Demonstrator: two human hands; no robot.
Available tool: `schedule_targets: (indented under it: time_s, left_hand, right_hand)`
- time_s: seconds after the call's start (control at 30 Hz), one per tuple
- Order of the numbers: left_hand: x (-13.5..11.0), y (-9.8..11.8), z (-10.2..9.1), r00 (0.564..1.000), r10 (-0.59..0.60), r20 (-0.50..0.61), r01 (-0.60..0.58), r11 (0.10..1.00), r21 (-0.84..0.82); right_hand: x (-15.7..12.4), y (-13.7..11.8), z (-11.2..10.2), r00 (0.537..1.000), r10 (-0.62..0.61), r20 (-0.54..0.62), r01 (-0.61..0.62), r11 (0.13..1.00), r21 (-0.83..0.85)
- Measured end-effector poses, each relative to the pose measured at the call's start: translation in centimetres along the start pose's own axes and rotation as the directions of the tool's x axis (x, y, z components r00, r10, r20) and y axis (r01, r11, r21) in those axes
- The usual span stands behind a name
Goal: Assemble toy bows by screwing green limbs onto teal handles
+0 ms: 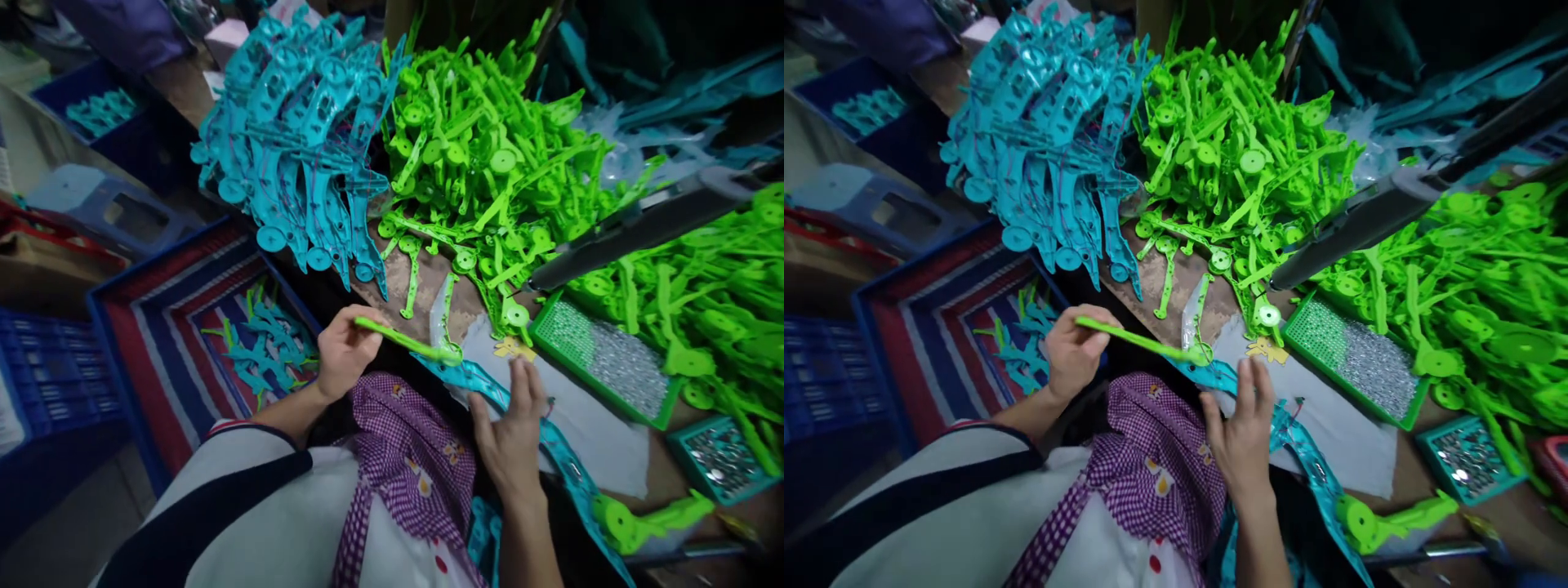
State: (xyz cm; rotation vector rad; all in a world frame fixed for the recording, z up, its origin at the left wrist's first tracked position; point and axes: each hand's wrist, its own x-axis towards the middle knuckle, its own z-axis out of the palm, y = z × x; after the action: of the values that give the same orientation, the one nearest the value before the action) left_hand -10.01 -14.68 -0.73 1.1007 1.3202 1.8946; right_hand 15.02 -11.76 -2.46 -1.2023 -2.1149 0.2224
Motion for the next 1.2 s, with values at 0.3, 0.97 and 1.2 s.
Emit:
schedule_targets:
  time_s: [0.3, 0.97, 1.2]
  left_hand:
    - [4.9, -5.1, 3.8, 0.652, -0.710, 0.266, 0.755, 0.637, -0.152]
    - [11.3, -11.5, 7.6, 0.682, -0.572, 0.456, 0.473, 0.820, 0.322]
    - [10.9, -12.2, 6.3, 0.722, -0.083, 0.687, -0.418, 0.738, 0.529]
  right_hand:
    - [-4.0, -1.1, 0.8, 0.987, 0.148, 0.065, -0.161, 0.938, 0.306]
    - [0.4, 1.4, 3.4, 0.984, -0.099, 0.151, 0.057, 0.963, 0.262]
    - [1.2, 3.1, 4.9, 0.990, 0.022, 0.141, -0.059, 0.963, 0.265]
